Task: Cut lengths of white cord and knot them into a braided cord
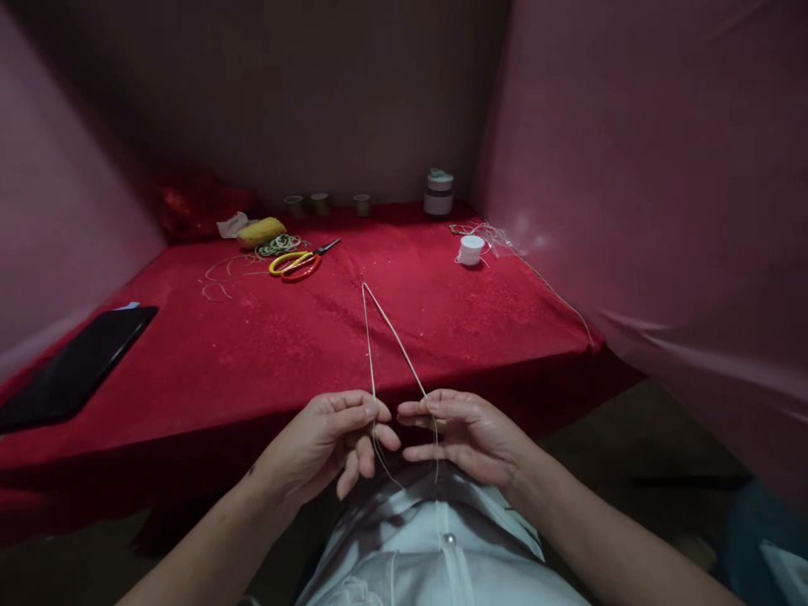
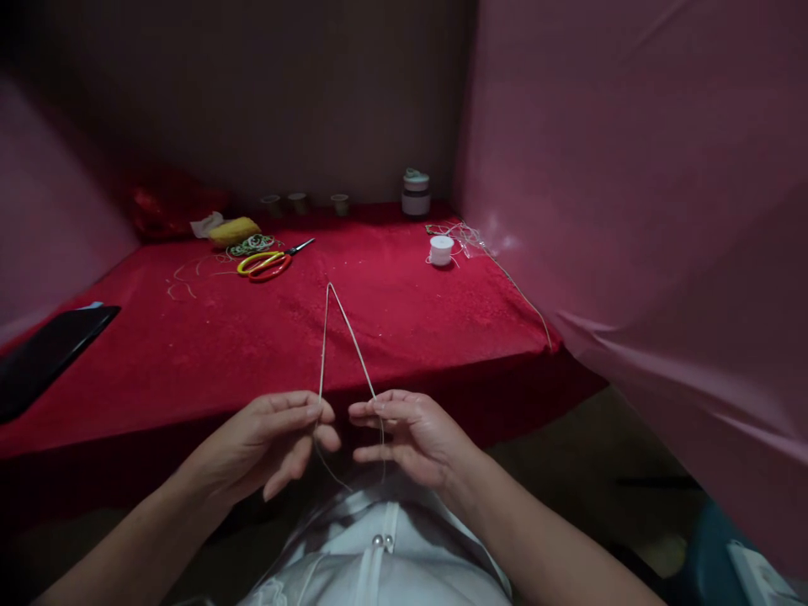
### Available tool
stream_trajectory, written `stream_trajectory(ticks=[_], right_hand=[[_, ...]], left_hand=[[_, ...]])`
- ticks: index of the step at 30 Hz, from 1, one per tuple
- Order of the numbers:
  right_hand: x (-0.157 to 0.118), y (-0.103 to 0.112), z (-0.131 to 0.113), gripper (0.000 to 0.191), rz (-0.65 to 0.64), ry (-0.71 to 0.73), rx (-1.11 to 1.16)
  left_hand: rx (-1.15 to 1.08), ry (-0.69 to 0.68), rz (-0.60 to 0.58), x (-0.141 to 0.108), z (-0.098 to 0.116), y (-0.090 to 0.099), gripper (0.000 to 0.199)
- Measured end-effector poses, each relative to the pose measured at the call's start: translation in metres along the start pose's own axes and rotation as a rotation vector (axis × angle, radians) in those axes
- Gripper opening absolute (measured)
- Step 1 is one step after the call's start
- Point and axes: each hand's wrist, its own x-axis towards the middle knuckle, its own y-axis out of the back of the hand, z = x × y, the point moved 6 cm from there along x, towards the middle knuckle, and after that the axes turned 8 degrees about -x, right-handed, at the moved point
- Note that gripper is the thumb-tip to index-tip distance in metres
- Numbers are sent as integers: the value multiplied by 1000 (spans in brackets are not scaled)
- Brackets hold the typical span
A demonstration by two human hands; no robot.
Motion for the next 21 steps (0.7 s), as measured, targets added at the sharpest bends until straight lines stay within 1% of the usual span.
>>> stream_trajectory(ticks=[7, 12, 18, 21], right_hand=[[4, 4, 17, 11, 28, -42, -7], [4, 2, 23, 14, -5, -69, -1], [4, 3, 29, 16, -5, -100, -20], [4, 5, 33, 18, -3, -99, -40]], left_hand=[[-24, 23, -24, -1, -14, 0, 16], [-38, 4, -18, 2, -23, 6, 15], [-11, 6, -2, 6, -33, 14, 16], [38, 5, 1, 6, -38, 16, 18]])
